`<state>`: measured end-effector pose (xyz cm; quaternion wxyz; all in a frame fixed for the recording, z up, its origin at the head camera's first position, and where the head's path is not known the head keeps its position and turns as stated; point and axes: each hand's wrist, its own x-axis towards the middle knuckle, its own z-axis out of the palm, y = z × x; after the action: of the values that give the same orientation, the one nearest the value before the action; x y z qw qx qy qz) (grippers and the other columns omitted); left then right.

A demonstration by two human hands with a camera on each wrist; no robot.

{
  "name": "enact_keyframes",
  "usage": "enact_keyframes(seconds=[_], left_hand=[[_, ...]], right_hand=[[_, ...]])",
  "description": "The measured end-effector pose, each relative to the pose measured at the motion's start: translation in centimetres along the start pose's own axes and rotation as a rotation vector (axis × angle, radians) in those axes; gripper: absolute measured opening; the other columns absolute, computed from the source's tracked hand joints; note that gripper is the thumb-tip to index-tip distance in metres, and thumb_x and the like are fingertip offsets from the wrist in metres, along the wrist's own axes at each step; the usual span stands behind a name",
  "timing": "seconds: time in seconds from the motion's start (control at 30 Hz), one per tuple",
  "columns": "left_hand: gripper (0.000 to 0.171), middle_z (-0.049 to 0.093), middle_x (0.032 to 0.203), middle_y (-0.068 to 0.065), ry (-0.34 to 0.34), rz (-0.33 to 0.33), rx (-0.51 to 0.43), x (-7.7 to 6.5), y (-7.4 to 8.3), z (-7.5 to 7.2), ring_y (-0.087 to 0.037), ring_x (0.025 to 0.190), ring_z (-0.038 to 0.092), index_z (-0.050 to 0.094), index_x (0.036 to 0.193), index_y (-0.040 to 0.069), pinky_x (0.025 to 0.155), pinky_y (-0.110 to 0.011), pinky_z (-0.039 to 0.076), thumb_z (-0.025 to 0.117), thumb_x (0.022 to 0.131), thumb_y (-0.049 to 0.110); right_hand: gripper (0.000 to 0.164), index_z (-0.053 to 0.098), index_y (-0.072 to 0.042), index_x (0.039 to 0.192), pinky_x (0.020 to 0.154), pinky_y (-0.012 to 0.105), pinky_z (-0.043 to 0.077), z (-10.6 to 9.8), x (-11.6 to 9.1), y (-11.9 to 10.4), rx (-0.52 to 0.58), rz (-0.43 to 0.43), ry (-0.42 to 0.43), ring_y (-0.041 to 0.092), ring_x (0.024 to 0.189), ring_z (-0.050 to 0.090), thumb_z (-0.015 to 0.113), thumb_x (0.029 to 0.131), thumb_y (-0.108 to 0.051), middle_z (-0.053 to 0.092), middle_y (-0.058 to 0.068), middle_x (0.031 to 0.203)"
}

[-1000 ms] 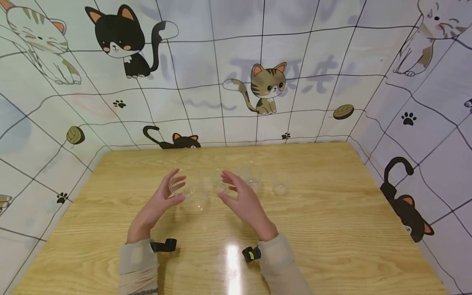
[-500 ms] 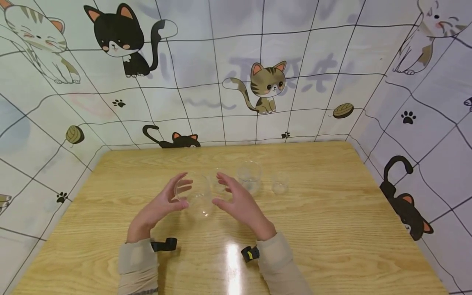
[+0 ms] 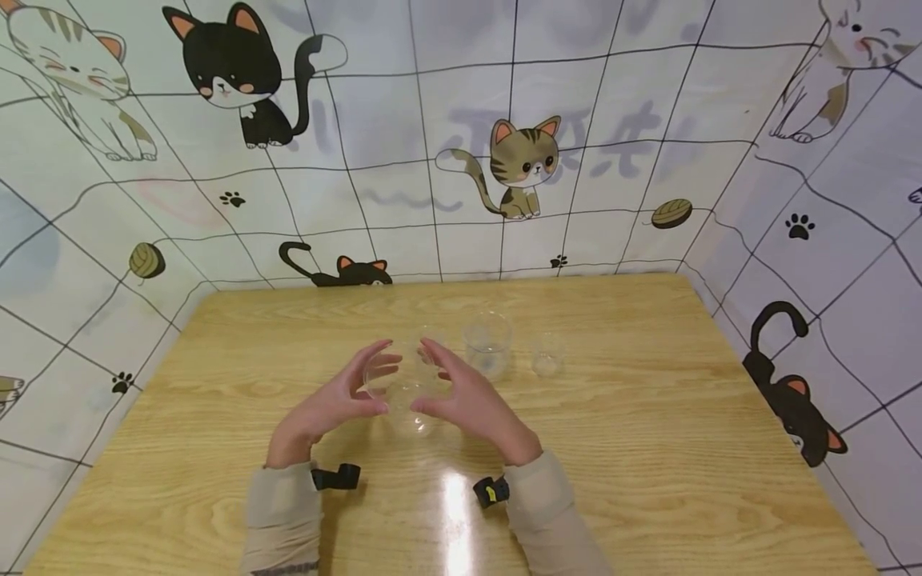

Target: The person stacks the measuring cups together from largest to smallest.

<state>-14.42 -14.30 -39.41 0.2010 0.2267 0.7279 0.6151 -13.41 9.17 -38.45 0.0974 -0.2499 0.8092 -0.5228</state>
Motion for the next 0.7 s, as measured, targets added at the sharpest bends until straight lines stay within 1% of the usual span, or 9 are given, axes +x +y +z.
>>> enact_keyframes(seconds=[0.1, 0.2, 0.23, 0.33, 0.4, 0.47, 0.57, 0.63, 0.7], left_hand=[[0.084, 0.024, 0.142, -0.016, -0.015, 0.018, 0.011, 0.1, 0.1, 0.2, -0.036, 0.129, 0.02, 0.011, 0.143, 0.013, 0.092, -0.053, 0.032, 0.066, 0.079, 0.005], [0.086, 0.024, 0.142, -0.017, -0.025, 0.027, 0.026, 0.3, 0.3, 0.4, -0.037, 0.129, 0.02, 0.009, 0.143, 0.011, 0.089, -0.05, 0.035, 0.066, 0.079, 0.005], [0.087, 0.024, 0.142, -0.017, -0.029, 0.025, 0.03, 0.3, 0.3, 0.5, -0.036, 0.129, 0.02, 0.008, 0.143, 0.012, 0.088, -0.049, 0.036, 0.066, 0.079, 0.005], [0.089, 0.021, 0.143, -0.017, -0.045, 0.017, 0.025, 0.6, 0.0, 0.8, -0.036, 0.13, 0.018, 0.006, 0.143, 0.015, 0.09, -0.052, 0.035, 0.067, 0.078, 0.009], [0.09, 0.019, 0.144, -0.016, -0.055, 0.008, 0.016, 0.8, -0.5, 0.9, -0.035, 0.131, 0.017, 0.005, 0.143, 0.017, 0.091, -0.054, 0.032, 0.068, 0.078, 0.01], [0.09, 0.018, 0.144, -0.015, -0.06, 0.004, 0.01, 1.0, -1.3, 1.0, -0.032, 0.132, 0.017, 0.005, 0.142, 0.019, 0.092, -0.055, 0.031, 0.068, 0.078, 0.011], [0.087, 0.018, 0.145, -0.01, -0.061, -0.004, 0.006, 1.3, -2.3, 1.3, -0.025, 0.133, 0.016, 0.007, 0.142, 0.022, 0.092, -0.049, 0.035, 0.067, 0.079, 0.014], [0.086, 0.019, 0.146, -0.007, -0.06, -0.002, 0.0, 1.4, -2.6, 1.4, -0.023, 0.133, 0.015, 0.008, 0.142, 0.024, 0.09, -0.043, 0.038, 0.068, 0.079, 0.016], [0.088, 0.018, 0.146, -0.005, -0.064, 0.001, -0.013, 1.5, -2.8, 1.6, -0.022, 0.133, 0.013, 0.008, 0.141, 0.025, 0.087, -0.04, 0.041, 0.069, 0.078, 0.019]], right_hand=[[0.086, 0.017, -0.022, 0.143, 0.098, 0.038, 0.033, -0.1, 0.1, 0.0, -0.002, 0.008, -0.02, 0.02, 0.126, 0.034, 0.071, 0.076, -0.026, 0.035, 0.003, 0.14], [0.09, 0.013, -0.022, 0.144, 0.098, 0.037, 0.033, -0.2, 0.0, -0.3, -0.017, 0.029, -0.036, 0.019, 0.126, 0.033, 0.072, 0.075, -0.027, 0.034, 0.002, 0.14], [0.092, 0.012, -0.022, 0.144, 0.098, 0.037, 0.033, -0.3, 0.0, -0.5, -0.027, 0.038, -0.044, 0.018, 0.126, 0.033, 0.072, 0.075, -0.029, 0.033, 0.001, 0.141], [0.094, 0.01, -0.02, 0.144, 0.098, 0.038, 0.032, -0.5, 0.0, -0.8, -0.047, 0.057, -0.067, 0.019, 0.126, 0.033, 0.072, 0.075, -0.032, 0.031, -0.001, 0.142], [0.094, 0.009, -0.02, 0.144, 0.098, 0.039, 0.033, -0.5, -0.1, -0.7, -0.059, 0.062, -0.078, 0.02, 0.126, 0.033, 0.071, 0.075, -0.033, 0.029, -0.002, 0.142], [0.094, 0.009, -0.021, 0.144, 0.098, 0.04, 0.032, -0.4, -0.1, -0.1, -0.06, 0.064, -0.078, 0.021, 0.126, 0.033, 0.071, 0.075, -0.031, 0.029, -0.004, 0.142], [0.093, 0.01, -0.027, 0.143, 0.098, 0.04, 0.032, -0.2, 0.0, 1.2, -0.07, 0.061, -0.063, 0.016, 0.126, 0.033, 0.072, 0.074, -0.033, 0.031, -0.009, 0.141], [0.091, 0.013, -0.03, 0.142, 0.098, 0.039, 0.032, -0.1, 0.1, 2.0, -0.071, 0.053, -0.054, 0.012, 0.126, 0.032, 0.073, 0.073, -0.035, 0.032, -0.012, 0.139], [0.091, 0.015, -0.032, 0.141, 0.098, 0.037, 0.033, -0.2, 0.1, 2.7, -0.08, 0.041, -0.05, 0.009, 0.125, 0.032, 0.072, 0.071, -0.041, 0.033, -0.014, 0.138]])
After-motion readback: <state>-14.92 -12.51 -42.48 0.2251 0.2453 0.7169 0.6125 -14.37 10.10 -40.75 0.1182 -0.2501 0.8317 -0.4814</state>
